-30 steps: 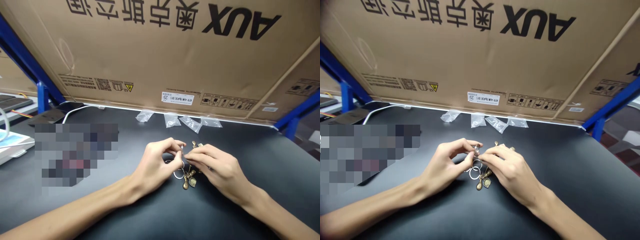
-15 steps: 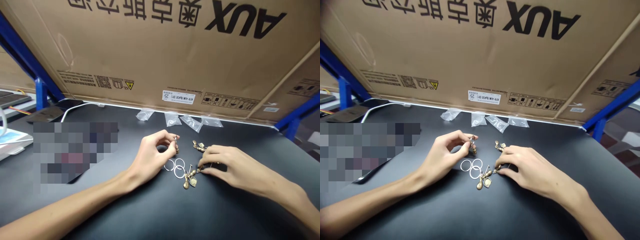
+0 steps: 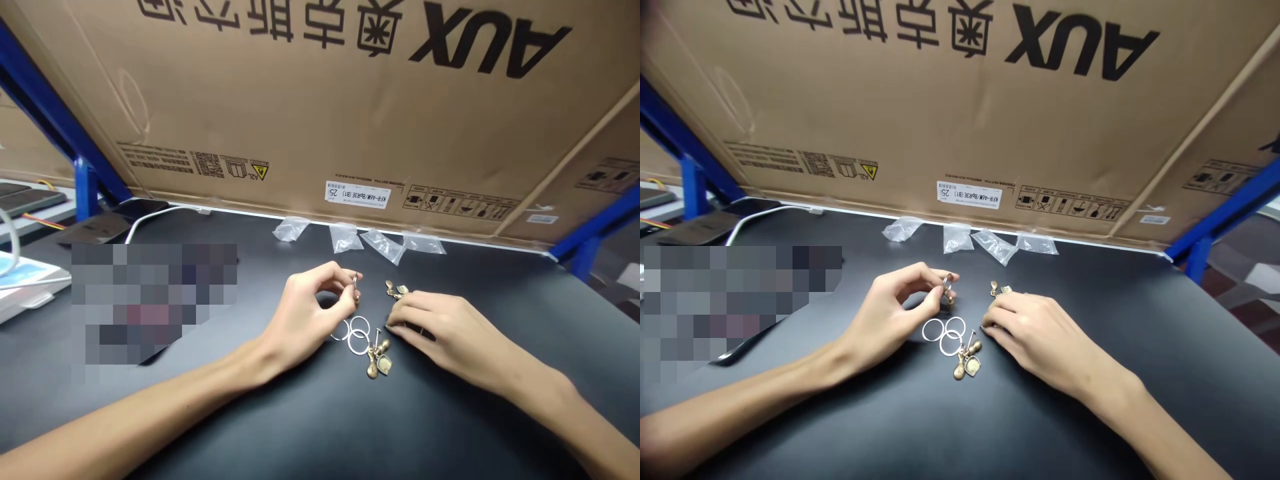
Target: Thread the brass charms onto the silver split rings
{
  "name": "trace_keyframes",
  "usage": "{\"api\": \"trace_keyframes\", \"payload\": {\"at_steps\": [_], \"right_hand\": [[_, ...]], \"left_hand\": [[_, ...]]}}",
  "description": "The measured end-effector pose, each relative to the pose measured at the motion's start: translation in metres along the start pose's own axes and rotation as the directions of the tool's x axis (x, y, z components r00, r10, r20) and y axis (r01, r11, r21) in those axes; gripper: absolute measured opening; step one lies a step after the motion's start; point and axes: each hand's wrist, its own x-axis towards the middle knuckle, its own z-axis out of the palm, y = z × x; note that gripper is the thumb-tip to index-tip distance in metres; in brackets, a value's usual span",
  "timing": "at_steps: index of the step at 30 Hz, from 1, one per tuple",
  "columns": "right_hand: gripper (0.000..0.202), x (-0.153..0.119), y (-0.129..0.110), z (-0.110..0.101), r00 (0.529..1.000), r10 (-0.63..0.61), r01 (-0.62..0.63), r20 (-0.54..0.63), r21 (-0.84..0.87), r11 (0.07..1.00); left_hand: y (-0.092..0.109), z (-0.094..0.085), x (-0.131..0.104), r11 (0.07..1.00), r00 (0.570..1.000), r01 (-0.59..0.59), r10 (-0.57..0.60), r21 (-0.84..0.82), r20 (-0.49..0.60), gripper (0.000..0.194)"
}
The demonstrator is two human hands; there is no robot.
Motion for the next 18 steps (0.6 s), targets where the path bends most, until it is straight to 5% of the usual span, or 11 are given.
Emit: {"api": "trace_keyframes", "payload": {"at_steps": [8,14,18], "right_hand": [[0.018,0.009,-0.03,-0.006,0.904,0.399,-0.289,-0.155,0.467,0.836],[0.016,0.01,-0.037,0.0,0.886,0.426,-0.274,-0.184,0.534,0.8],[0.011,0.008,-0.035,0.004,0.898,0.326,-0.185,-0.294,0.42,0.889]], "left_hand": [[0.005,0.003,-0.005,0.971,0.978,-0.203,0.196,0.13,0.065,0.009],[0.005,0.009,-0.01,0.909,0.931,-0.359,0.332,0.211,0.152,0.009],[0.005,0.01,-0.01,0.897,0.925,-0.374,0.342,0.235,0.167,0.009]]}}
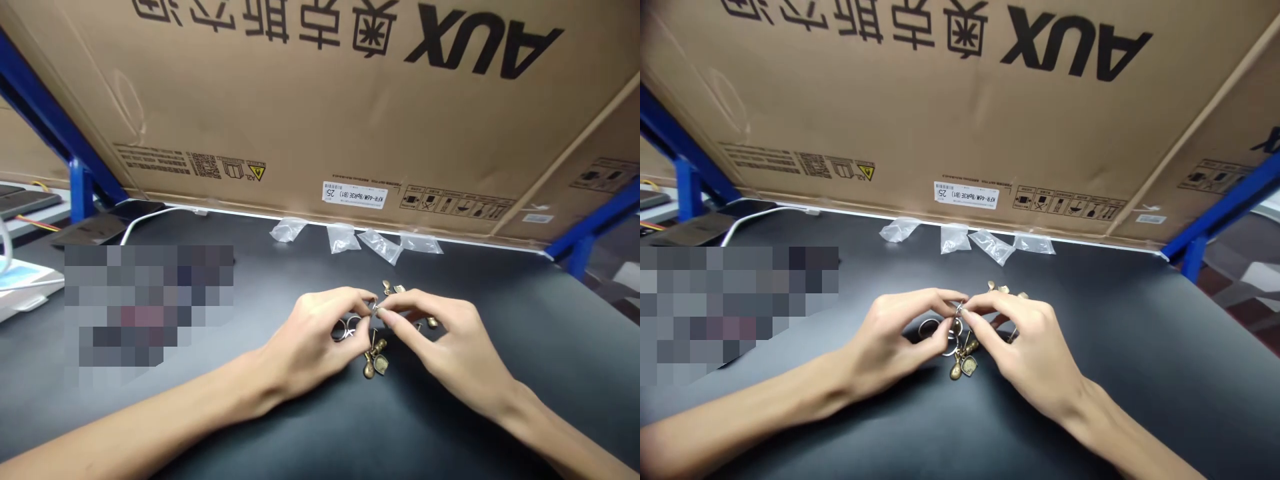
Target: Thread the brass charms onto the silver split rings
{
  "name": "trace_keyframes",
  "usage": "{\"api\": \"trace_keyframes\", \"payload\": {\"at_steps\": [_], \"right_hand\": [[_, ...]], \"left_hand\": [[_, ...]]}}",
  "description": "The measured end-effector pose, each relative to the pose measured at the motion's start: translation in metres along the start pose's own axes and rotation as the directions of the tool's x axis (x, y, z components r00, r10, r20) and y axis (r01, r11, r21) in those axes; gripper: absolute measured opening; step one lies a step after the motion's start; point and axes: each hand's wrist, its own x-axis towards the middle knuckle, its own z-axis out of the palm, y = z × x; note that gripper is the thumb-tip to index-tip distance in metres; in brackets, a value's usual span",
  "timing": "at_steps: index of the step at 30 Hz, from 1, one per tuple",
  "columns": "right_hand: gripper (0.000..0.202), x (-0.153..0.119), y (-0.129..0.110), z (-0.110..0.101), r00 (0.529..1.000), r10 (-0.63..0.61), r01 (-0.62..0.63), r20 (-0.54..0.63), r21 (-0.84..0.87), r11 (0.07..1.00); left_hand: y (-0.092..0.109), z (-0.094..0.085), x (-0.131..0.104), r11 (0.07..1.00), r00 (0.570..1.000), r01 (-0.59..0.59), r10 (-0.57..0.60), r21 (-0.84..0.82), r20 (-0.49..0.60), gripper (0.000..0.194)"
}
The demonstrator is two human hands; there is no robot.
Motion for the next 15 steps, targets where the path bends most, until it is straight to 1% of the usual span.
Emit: {"api": "trace_keyframes", "payload": {"at_steps": [2,4,6,9,12,14,15], "right_hand": [[0.01,-0.001,0.002,0.001,0.991,-0.128,0.126,-0.044,-0.054,0.991],[0.012,-0.003,0.003,0.001,0.973,-0.227,0.221,-0.048,-0.098,0.97],[0.015,-0.004,0.005,0.002,0.955,-0.297,0.291,-0.018,-0.138,0.947],[0.019,-0.005,0.007,0.003,0.928,-0.371,0.372,0.04,-0.179,0.911],[0.02,-0.001,0.009,-0.003,0.924,-0.378,0.383,0.068,-0.197,0.902],[0.018,0.003,0.012,-0.015,0.944,-0.326,0.328,0.049,-0.228,0.917],[0.017,0.005,0.014,-0.023,0.963,-0.267,0.27,0.049,-0.254,0.929]], "left_hand": [[0.001,-0.001,0.0,1.0,1.0,0.013,-0.013,0.009,0.01,0.01],[0.002,-0.002,-0.001,0.998,0.998,0.054,-0.054,-0.012,0.011,0.01],[0.005,-0.002,0.0,0.99,0.993,0.12,-0.12,-0.071,-0.001,0.009],[0.008,-0.003,0.001,0.956,0.972,0.228,-0.234,-0.185,-0.013,0.01],[0.008,-0.004,0.003,0.916,0.95,0.293,-0.312,-0.273,-0.027,0.01],[0.007,-0.005,0.004,0.892,0.934,0.324,-0.354,-0.314,-0.042,0.009],[0.005,-0.006,0.005,0.88,0.925,0.342,-0.377,-0.329,-0.049,0.01]]}}
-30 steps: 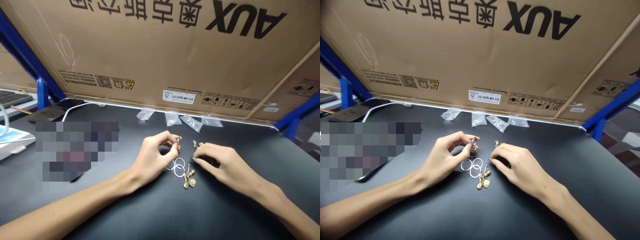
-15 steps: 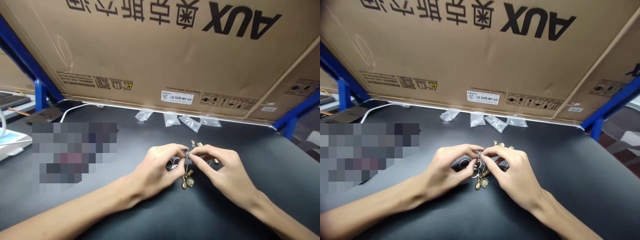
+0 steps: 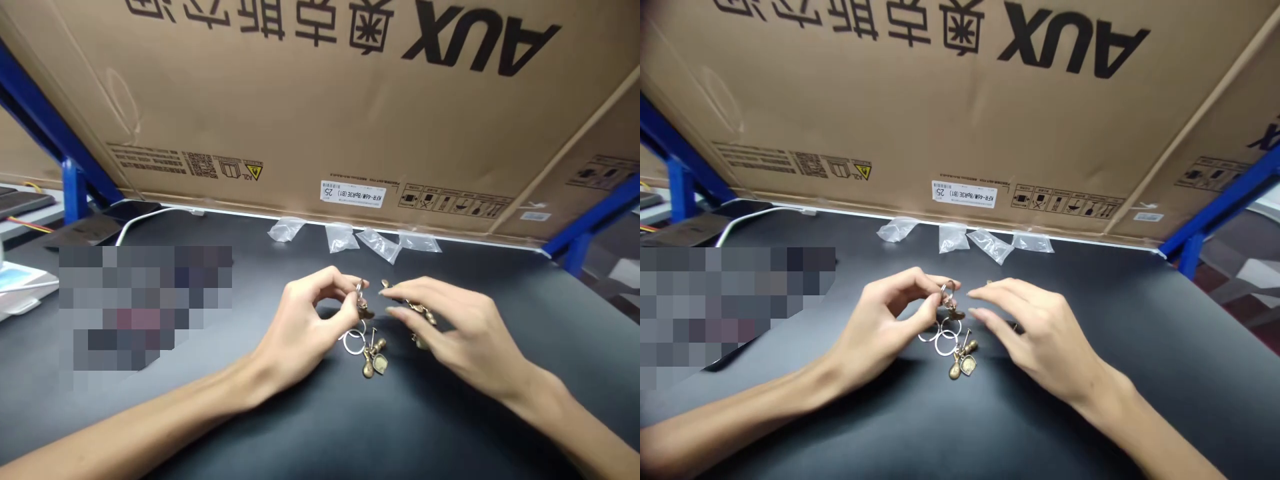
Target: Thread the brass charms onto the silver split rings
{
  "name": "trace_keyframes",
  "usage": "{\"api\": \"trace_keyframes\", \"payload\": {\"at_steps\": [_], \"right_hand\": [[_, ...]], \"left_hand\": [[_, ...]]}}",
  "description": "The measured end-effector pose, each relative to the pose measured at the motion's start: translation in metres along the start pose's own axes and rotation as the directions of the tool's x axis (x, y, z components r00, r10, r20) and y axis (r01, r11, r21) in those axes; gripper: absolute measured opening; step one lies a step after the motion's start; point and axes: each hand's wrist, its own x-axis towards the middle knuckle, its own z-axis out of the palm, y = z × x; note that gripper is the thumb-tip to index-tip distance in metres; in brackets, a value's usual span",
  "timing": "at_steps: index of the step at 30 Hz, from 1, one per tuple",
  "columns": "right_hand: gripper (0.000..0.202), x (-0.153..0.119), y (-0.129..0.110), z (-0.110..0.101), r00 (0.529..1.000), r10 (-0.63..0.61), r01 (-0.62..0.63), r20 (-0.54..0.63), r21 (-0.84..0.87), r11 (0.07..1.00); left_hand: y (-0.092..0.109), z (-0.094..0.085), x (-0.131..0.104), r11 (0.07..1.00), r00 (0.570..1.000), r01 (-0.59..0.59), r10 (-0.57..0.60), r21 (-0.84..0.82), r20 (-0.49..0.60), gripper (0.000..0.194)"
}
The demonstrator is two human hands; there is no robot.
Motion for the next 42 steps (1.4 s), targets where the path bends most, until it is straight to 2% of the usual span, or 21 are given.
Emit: {"api": "trace_keyframes", "payload": {"at_steps": [2,5,7,13,17,21,25,29,32,35,37,39,42], "right_hand": [[0.015,0.002,0.011,-0.016,0.983,0.111,-0.111,0.146,-0.01,0.994],[0.013,0.002,0.026,-0.034,0.883,0.187,-0.193,0.43,-0.029,0.981],[0.012,0.001,0.032,-0.038,0.84,0.185,-0.194,0.51,-0.036,0.98],[0.012,-0.002,0.032,-0.025,0.854,0.092,-0.093,0.512,-0.023,0.995],[0.014,-0.001,0.028,-0.024,0.85,0.103,-0.105,0.517,-0.027,0.994],[0.018,0.003,0.018,-0.027,0.898,0.17,-0.194,0.406,0.018,0.981],[0.019,0.005,0.005,-0.019,0.942,0.229,-0.258,0.245,0.092,0.962],[0.016,0.004,-0.007,-0.007,0.96,0.249,-0.27,0.131,0.175,0.947],[0.013,0.002,-0.015,-0.001,0.97,0.233,-0.243,0.071,0.227,0.943],[0.011,0.002,-0.02,0.003,0.978,0.206,-0.208,0.031,0.236,0.949],[0.011,0.001,-0.02,0.005,0.983,0.182,-0.18,0.01,0.229,0.957],[0.011,0.001,-0.018,0.007,0.989,0.15,-0.143,-0.013,0.219,0.965],[0.01,-0.002,-0.016,0.011,0.998,0.014,-0.005,-0.064,0.135,0.991]], "left_hand": [[-0.002,-0.002,0.002,0.999,0.999,0.035,-0.036,-0.019,-0.026,0.013],[-0.006,-0.005,0.005,0.999,0.998,0.045,-0.046,-0.029,-0.039,0.016],[-0.007,-0.005,0.006,0.998,0.998,0.048,-0.049,-0.033,-0.036,0.016],[-0.007,-0.003,0.006,0.998,0.998,0.05,-0.052,-0.031,-0.04,0.015],[-0.005,-0.002,0.006,0.999,0.998,0.042,-0.043,-0.011,-0.038,0.015],[-0.004,-0.002,0.004,0.999,1.0,-0.018,0.019,0.033,-0.024,0.01],[-0.005,-0.001,0.001,0.983,0.989,-0.146,0.143,0.112,0.034,0.006],[-0.007,0.002,-0.002,0.915,0.945,-0.326,0.308,0.237,0.11,0.009],[-0.008,0.005,-0.004,0.85,0.907,-0.42,0.385,0.317,0.171,0.009],[-0.008,0.007,-0.006,0.782,0.868,-0.496,0.461,0.378,0.186,0.011],[-0.009,0.007,-0.007,0.759,0.865,-0.498,0.465,0.419,0.188,0.011],[-0.01,0.007,-0.008,0.758,0.881,-0.471,0.429,0.452,0.199,0.012],[-0.011,0.006,-0.008,0.79,0.908,-0.419,0.376,0.447,0.186,0.012]]}}
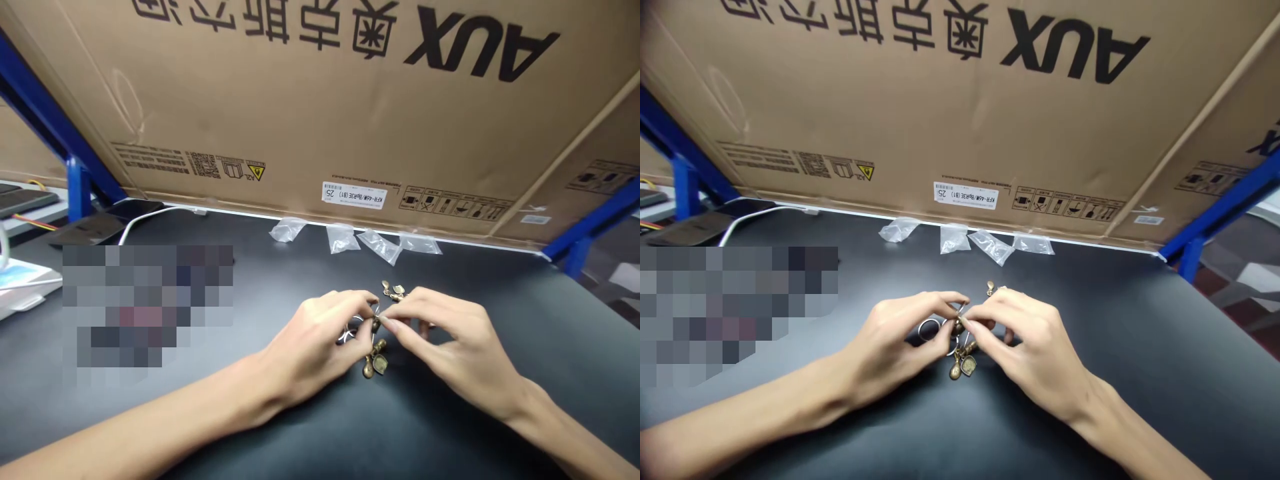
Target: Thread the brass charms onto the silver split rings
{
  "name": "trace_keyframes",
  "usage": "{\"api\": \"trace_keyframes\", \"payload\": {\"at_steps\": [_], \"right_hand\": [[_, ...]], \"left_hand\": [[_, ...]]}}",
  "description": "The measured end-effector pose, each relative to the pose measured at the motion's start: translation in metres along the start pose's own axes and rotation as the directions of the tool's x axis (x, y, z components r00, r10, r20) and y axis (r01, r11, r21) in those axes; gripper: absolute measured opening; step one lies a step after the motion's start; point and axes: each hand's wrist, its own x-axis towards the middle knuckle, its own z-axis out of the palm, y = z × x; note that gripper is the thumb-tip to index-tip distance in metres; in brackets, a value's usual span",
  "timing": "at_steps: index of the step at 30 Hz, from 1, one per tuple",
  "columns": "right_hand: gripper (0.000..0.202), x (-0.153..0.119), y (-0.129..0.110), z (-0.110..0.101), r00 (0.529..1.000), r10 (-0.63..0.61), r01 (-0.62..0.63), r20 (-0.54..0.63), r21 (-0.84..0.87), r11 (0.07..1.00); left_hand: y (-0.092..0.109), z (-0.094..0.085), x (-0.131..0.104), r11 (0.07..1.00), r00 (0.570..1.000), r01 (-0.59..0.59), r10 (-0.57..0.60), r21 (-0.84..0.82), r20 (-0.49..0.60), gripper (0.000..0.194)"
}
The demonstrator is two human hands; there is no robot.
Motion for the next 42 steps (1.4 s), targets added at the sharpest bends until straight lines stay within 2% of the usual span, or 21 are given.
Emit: {"api": "trace_keyframes", "payload": {"at_steps": [2,4,7,8,10,13,16,19,21,26,31,36,39,42], "right_hand": [[0.01,-0.002,0.001,0.001,0.986,-0.166,0.162,-0.02,-0.131,0.978],[0.011,-0.003,0.001,0.002,0.943,-0.333,0.319,-0.004,-0.278,0.906],[0.014,-0.003,-0.001,0.002,0.885,-0.462,0.441,0.057,-0.416,0.795],[0.014,-0.003,-0.001,0.002,0.884,-0.463,0.44,0.058,-0.436,0.785],[0.014,-0.003,0.0,0.003,0.919,-0.395,0.357,0.003,-0.431,0.828],[0.018,-0.004,0.001,0.006,0.984,-0.147,0.112,-0.096,-0.308,0.945],[0.022,-0.004,0.0,0.012,0.996,0.072,-0.081,-0.057,-0.17,0.982],[0.012,-0.004,0.001,0.016,0.989,0.148,-0.147,0.0,-0.075,0.986],[0.011,-0.004,0.004,0.017,0.99,0.142,-0.142,-0.007,-0.084,0.986],[0.011,-0.005,0.011,0.016,0.993,0.023,-0.057,-0.112,-0.311,0.949],[0.012,-0.004,0.006,0.016,0.983,-0.127,0.053,-0.133,-0.459,0.887],[0.013,-0.003,0.009,0.013,0.98,-0.165,0.075,-0.111,-0.561,0.824],[0.017,-0.004,0.012,0.01,0.984,-0.154,0.075,-0.085,-0.591,0.803],[0.02,-0.005,0.013,0.009,0.994,-0.105,0.071,-0.028,-0.566,0.821]], "left_hand": [[0.001,-0.001,0.0,0.996,0.998,0.056,-0.056,-0.075,-0.001,0.01],[0.004,-0.002,0.001,0.974,0.991,0.13,-0.133,-0.183,-0.001,0.008],[0.008,-0.004,0.005,0.911,0.963,0.261,-0.269,-0.319,0.02,0.009],[0.009,-0.004,0.006,0.886,0.951,0.297,-0.308,-0.355,0.027,0.01],[0.01,-0.006,0.007,0.839,0.929,0.35,-0.368,-0.416,0.04,0.01],[0.011,-0.007,0.008,0.808,0.92,0.365,-0.39,-0.462,0.043,0.009],[0.012,-0.007,0.008,0.815,0.931,0.349,-0.36,-0.462,0.067,0.01],[0.013,-0.007,0.009,0.813,0.936,0.341,-0.342,-0.471,0.087,0.011],[0.013,-0.007,0.009,0.8,0.933,0.347,-0.347,-0.49,0.094,0.011],[0.012,-0.009,0.009,0.783,0.923,0.384,-0.348,-0.49,0.167,0.015],[0.011,-0.004,0.008,0.773,0.904,0.416,-0.41,-0.479,0.124,0.012],[0.009,-0.003,0.009,0.755,0.867,0.481,-0.484,-0.446,0.118,0.013],[0.008,-0.008,0.013,0.767,0.861,0.505,-0.476,-0.396,0.177,0.018],[0.007,-0.011,0.016,0.729,0.842,0.538,-0.439,-0.423,0.314,0.023]]}}
